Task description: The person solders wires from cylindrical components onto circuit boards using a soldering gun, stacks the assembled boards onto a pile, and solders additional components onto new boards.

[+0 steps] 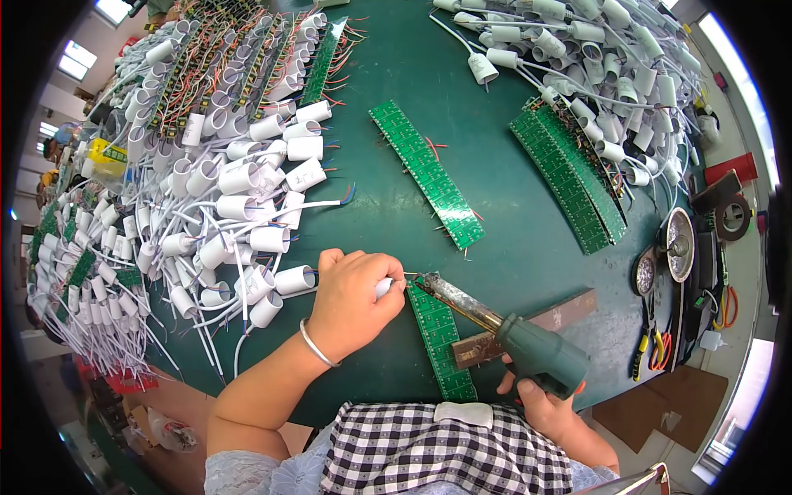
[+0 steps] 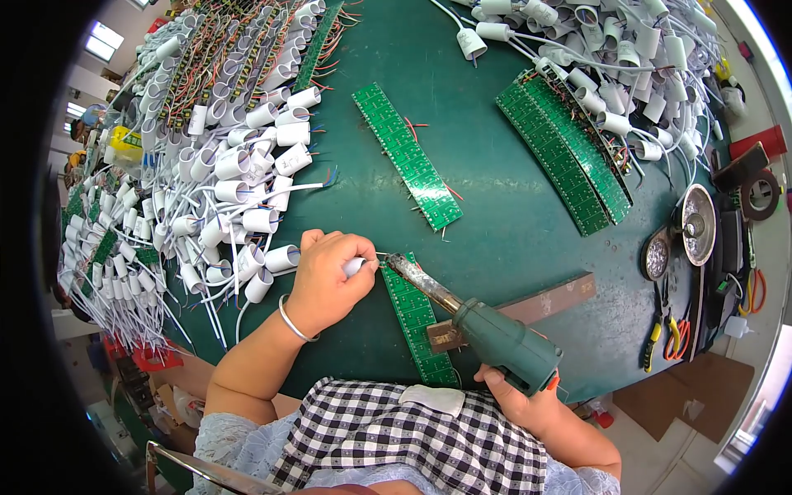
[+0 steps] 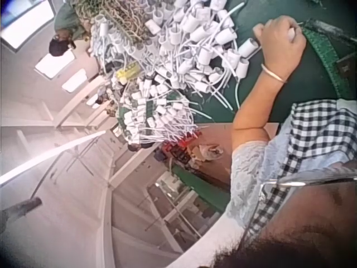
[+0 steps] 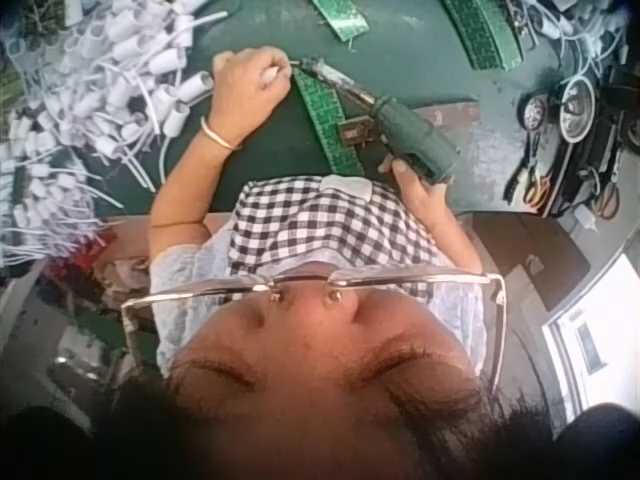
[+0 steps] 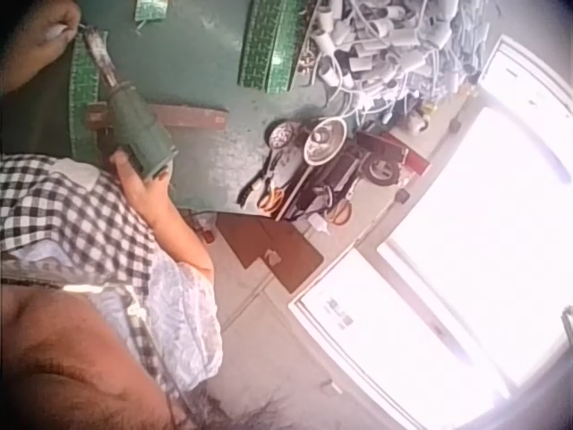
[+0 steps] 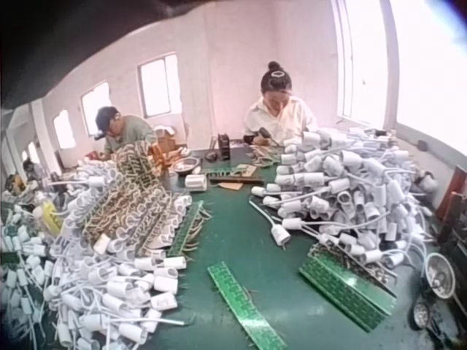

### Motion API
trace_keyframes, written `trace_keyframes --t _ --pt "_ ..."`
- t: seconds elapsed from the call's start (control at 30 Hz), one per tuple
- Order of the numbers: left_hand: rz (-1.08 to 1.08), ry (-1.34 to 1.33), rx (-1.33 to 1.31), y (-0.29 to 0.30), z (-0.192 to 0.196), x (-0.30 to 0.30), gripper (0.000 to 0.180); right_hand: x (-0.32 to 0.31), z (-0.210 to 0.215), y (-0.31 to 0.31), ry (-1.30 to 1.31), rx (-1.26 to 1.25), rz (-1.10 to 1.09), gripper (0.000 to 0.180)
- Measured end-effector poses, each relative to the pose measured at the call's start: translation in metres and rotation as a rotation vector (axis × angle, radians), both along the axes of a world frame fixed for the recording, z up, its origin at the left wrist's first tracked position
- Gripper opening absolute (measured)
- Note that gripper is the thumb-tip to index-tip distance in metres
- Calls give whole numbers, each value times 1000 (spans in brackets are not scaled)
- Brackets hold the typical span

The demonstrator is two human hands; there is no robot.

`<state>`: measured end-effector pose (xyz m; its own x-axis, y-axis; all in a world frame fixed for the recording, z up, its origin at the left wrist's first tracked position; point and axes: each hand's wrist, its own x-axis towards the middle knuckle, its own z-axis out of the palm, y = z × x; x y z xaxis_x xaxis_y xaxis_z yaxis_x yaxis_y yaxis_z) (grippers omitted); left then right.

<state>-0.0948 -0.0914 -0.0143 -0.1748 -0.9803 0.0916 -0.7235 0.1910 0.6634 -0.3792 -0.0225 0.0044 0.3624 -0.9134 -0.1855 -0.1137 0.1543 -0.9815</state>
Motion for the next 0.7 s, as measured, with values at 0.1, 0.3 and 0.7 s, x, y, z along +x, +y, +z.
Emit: trace_keyframes --t 0.1,0.3,0.7 --pt "15 4 -4 0 0 0 7 0 -1 -1 -7 -9 9 46" --pt "25 -6 -5 0 0 -2 6 1 1 -2 11 6 3 44" --pt "18 -42 -64 0 -1 -2 7 3 1 2 -16 118 -36 43"
